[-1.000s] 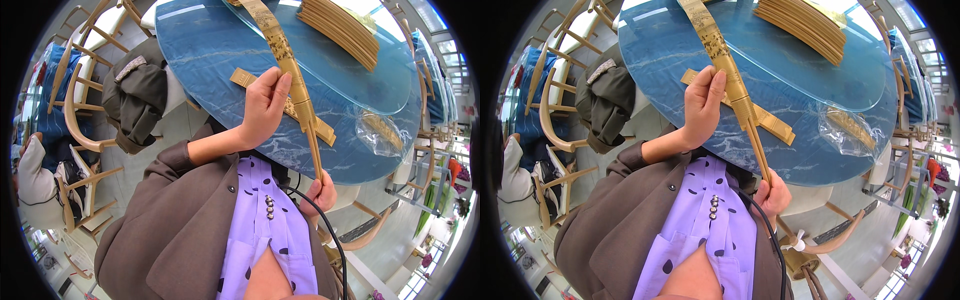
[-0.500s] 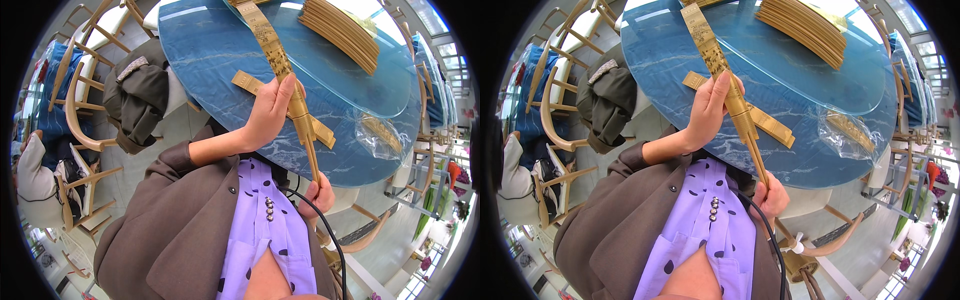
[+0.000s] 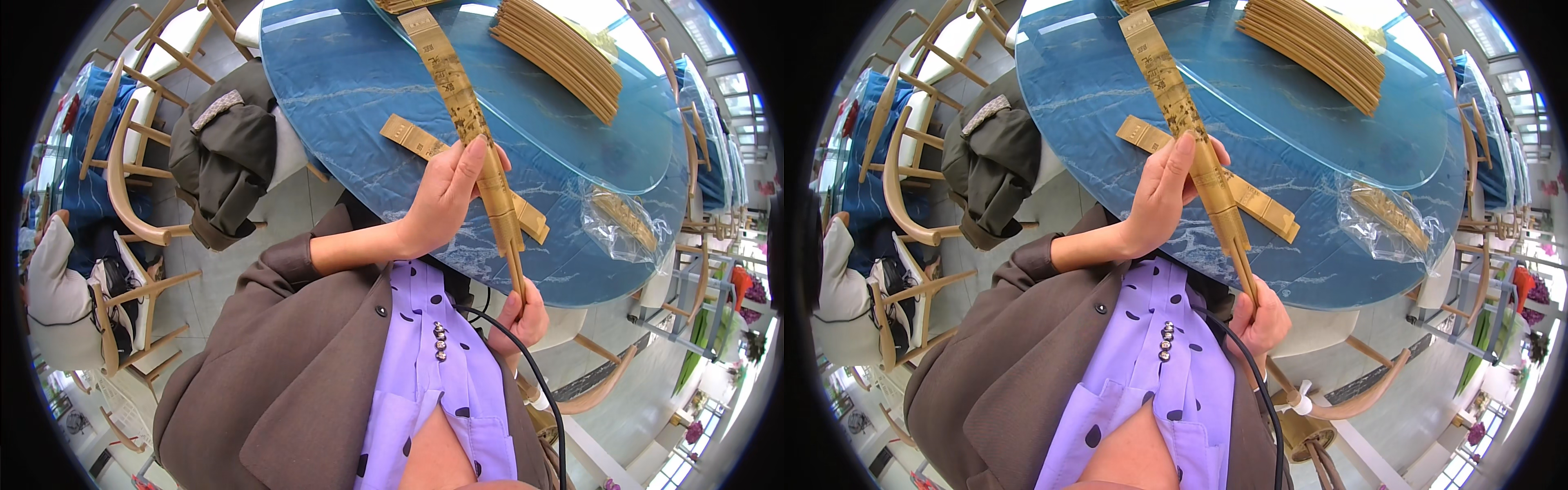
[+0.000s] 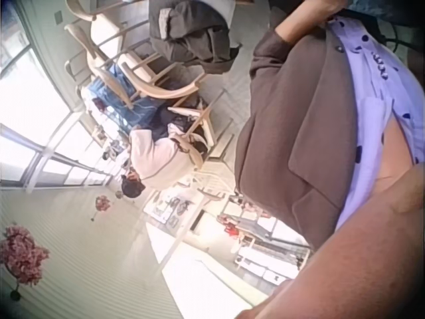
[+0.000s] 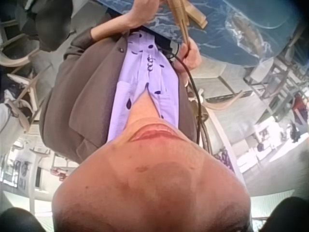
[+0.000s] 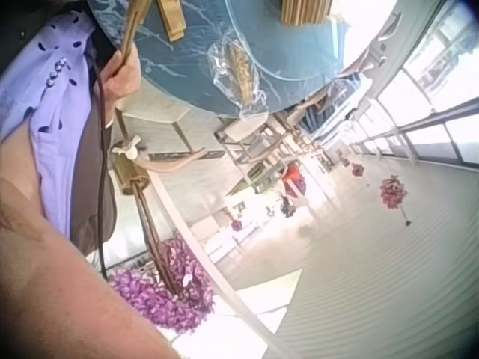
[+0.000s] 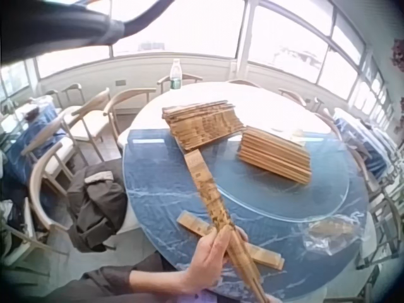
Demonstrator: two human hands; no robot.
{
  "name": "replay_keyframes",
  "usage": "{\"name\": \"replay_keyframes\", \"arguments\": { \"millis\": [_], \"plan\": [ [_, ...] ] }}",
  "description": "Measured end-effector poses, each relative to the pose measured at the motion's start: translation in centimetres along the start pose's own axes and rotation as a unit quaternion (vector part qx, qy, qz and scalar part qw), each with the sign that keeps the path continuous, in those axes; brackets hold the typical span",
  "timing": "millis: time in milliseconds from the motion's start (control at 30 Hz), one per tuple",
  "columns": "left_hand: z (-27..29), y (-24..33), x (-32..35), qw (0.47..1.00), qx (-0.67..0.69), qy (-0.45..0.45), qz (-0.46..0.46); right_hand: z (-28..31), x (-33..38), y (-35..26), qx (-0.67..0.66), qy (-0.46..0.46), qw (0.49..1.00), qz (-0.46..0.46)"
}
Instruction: The person repeatedly picks up thin bamboo strips from a table, aligns them with a wider bamboo piece, and secures them using a thin rod. The process is repeated multiple times with different strips, and the assembled pieces are placed back on the table.
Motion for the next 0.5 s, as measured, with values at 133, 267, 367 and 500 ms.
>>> {"name": "replay_keyframes", "arguments": {
  "millis": [133,267,367,500],
  "plan": [
    [0.3,-0.3,-0.2,0.997,-0.078,0.006,-0.021,-0.1,0.3,0.2,0.003,0.003,1.000,0.003],
    [0.3,-1.5,0.3,0.995,-0.100,0.002,-0.021,-0.1,0.4,0.2,-0.004,0.008,1.000,-0.009],
    [-0.1,-2.1,0.7,0.995,-0.091,-0.009,-0.027,0.0,0.0,-0.1,0.011,-0.018,1.000,-0.010],
    [0.5,-0.7,0.0,1.000,-0.003,-0.004,0.001,-0.3,0.0,-0.1,-0.005,-0.005,1.000,-0.025]
  ]
}}
Point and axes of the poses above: each hand's wrist, its own x-axis away from the middle knuckle, its own z-axis out of the back of the hand, y = z × x, the point moved 2 cm from there along -x, towards the middle knuckle, and after that the axes turned 3 degrees about -y, right-handed, at the moved point
